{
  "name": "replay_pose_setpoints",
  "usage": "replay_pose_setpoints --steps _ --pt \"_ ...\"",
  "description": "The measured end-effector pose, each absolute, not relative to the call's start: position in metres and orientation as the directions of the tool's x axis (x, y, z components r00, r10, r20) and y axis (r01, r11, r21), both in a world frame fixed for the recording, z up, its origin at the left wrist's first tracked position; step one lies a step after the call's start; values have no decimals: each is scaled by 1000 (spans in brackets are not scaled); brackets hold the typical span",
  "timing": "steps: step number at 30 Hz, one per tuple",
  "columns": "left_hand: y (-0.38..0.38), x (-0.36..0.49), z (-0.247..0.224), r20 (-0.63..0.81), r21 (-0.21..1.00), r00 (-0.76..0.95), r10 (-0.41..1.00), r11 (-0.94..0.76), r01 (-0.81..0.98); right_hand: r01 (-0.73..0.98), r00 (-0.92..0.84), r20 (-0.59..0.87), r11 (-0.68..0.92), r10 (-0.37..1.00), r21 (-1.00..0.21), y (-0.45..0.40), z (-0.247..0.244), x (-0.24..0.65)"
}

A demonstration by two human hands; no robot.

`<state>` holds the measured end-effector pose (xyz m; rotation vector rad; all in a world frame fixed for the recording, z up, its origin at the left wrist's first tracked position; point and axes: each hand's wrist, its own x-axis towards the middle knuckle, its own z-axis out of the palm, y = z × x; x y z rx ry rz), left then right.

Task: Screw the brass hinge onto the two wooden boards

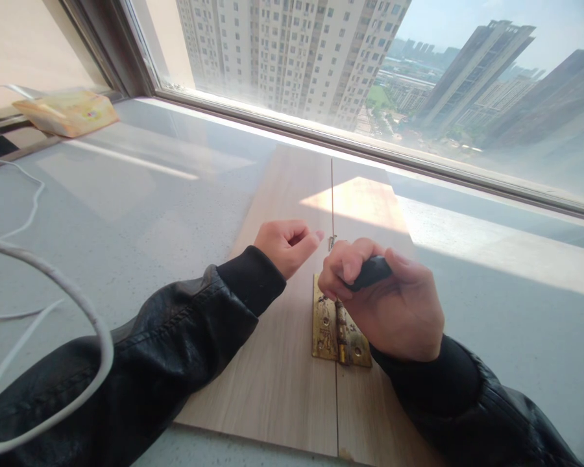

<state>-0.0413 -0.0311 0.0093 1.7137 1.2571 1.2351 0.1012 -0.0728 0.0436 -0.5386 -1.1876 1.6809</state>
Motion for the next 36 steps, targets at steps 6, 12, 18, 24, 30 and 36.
replay_pose_setpoints --steps 6,12,18,24,30,36 --pt "-32 -42 8 301 895 84 950 -312 319 -347 -379 262 127 887 -929 -72 41 104" --pt "-33 -42 8 274 903 86 958 -287 318 -286 -365 297 198 882 -938 -73 41 108" --pt "-33 -42 11 286 900 93 954 -301 316 -255 -291 355 286 889 -924 -73 32 109" --pt "-32 -43 10 292 900 93 952 -306 311 -307 -242 376 297 894 -904 -75 32 105" --pt "-33 -42 9 278 904 96 956 -294 311 -313 -308 345 248 887 -917 -77 37 104" --pt "-32 -42 9 285 899 95 954 -300 318 -232 -257 368 312 894 -921 -71 33 109"
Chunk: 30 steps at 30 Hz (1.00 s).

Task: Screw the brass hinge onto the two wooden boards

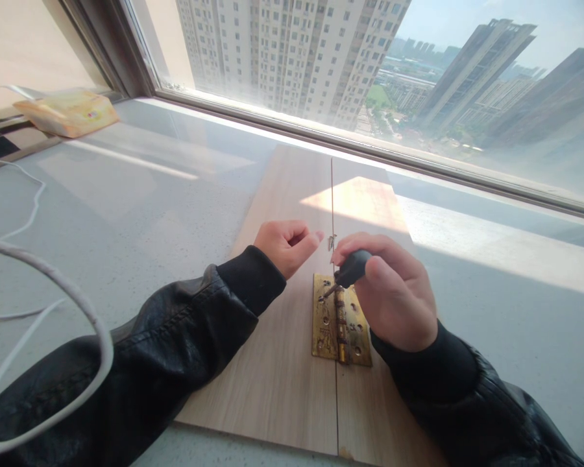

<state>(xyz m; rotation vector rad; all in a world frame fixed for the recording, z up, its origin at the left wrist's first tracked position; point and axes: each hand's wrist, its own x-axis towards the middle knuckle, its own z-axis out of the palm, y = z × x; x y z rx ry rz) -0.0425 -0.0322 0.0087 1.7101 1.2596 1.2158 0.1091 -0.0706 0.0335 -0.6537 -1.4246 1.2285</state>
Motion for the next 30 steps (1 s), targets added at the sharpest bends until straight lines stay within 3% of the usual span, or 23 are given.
replay_pose_setpoints --steps 16,25,30 --pt "-34 -42 9 293 894 90 952 -306 327 -219 -236 371 323 898 -921 -75 42 110" --pt "-33 -42 10 281 903 96 955 -297 311 137 -522 238 356 819 -924 -67 65 127" --pt "-34 -42 10 284 901 93 954 -299 313 275 -492 189 358 850 -892 -71 79 131"
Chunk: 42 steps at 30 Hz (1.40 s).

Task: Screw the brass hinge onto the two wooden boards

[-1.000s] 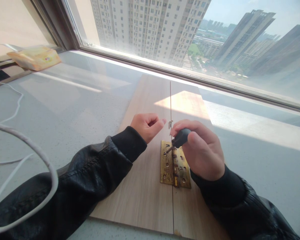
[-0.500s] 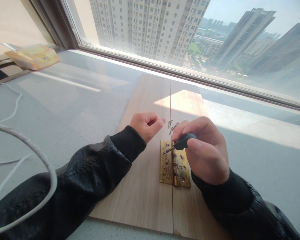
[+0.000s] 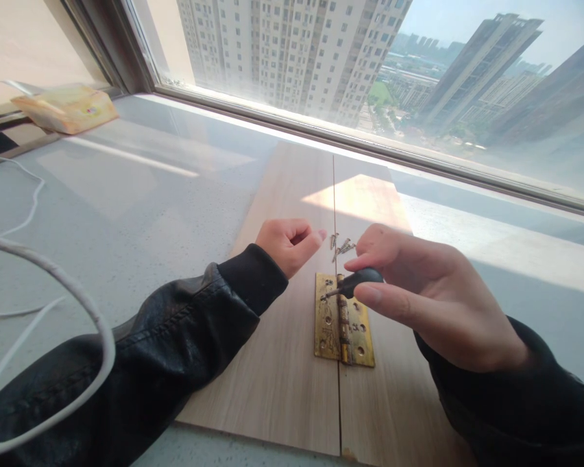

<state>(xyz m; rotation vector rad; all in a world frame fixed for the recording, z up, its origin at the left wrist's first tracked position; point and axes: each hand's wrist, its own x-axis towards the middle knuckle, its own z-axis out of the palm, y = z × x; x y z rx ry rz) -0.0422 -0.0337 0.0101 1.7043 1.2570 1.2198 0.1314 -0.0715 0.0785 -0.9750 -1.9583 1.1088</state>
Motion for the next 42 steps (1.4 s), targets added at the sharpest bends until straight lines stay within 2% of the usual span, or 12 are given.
replay_pose_setpoints --steps 5,11,15,20,26,28,33,39,42 --pt "-35 -43 10 281 901 98 955 -297 316 412 -381 191 351 905 -841 -80 80 126" --pt "-33 -43 9 289 896 98 952 -305 323 602 -177 388 411 905 -685 -80 82 120" --pt "-33 -43 9 292 895 101 951 -309 322 623 -232 420 466 877 -628 -78 80 123" --pt "-34 -43 10 290 894 101 952 -307 327 508 -409 386 557 827 -656 -80 83 123" --pt "-34 -43 9 295 892 96 951 -310 329 533 -591 199 563 782 -632 -84 98 130" --pt "-34 -43 9 295 894 91 951 -309 323 547 -613 192 587 766 -597 -84 101 132" --pt "-34 -43 10 291 896 90 952 -305 323 627 -560 269 613 784 -480 -81 99 134" --pt "-34 -43 10 288 897 95 953 -303 321 771 -404 359 524 841 -362 -78 91 133" --pt "-39 -42 11 303 908 171 938 -338 246 785 -364 436 523 823 -333 -79 87 130"
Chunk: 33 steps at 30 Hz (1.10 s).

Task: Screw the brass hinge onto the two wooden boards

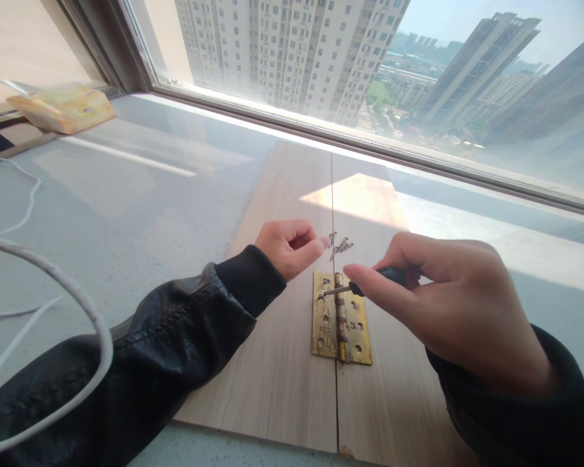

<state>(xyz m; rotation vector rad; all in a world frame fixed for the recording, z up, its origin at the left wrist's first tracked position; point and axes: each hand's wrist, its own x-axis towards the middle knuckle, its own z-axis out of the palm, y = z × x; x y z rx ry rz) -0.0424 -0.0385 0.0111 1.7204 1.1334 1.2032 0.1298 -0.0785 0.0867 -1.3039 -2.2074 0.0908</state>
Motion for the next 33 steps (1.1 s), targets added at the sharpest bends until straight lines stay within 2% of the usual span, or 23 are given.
replay_pose_setpoints --steps 5,9,13,18,22,26,30,33 --pt "-47 -39 10 505 817 395 767 -573 68 797 -340 518 533 785 -284 -78 83 125" --pt "-49 -36 13 668 686 387 636 -727 13 786 -400 562 586 724 -197 -80 84 121" --pt "-53 -34 23 754 598 331 567 -802 11 796 -410 561 582 720 -165 -81 84 120" --pt "-56 -33 25 751 608 309 584 -794 20 779 -417 538 593 733 -203 -80 87 124" --pt "-51 -37 22 713 657 334 617 -754 -11 666 -534 421 671 733 -326 -79 96 131" --pt "-49 -38 19 678 694 375 632 -718 -45 639 -553 335 647 762 -415 -78 99 140" --pt "-50 -37 17 699 667 404 590 -741 -72 707 -482 347 591 804 -388 -76 97 144" --pt "-50 -35 18 737 623 340 584 -782 -7 748 -432 390 565 813 -348 -76 96 141"
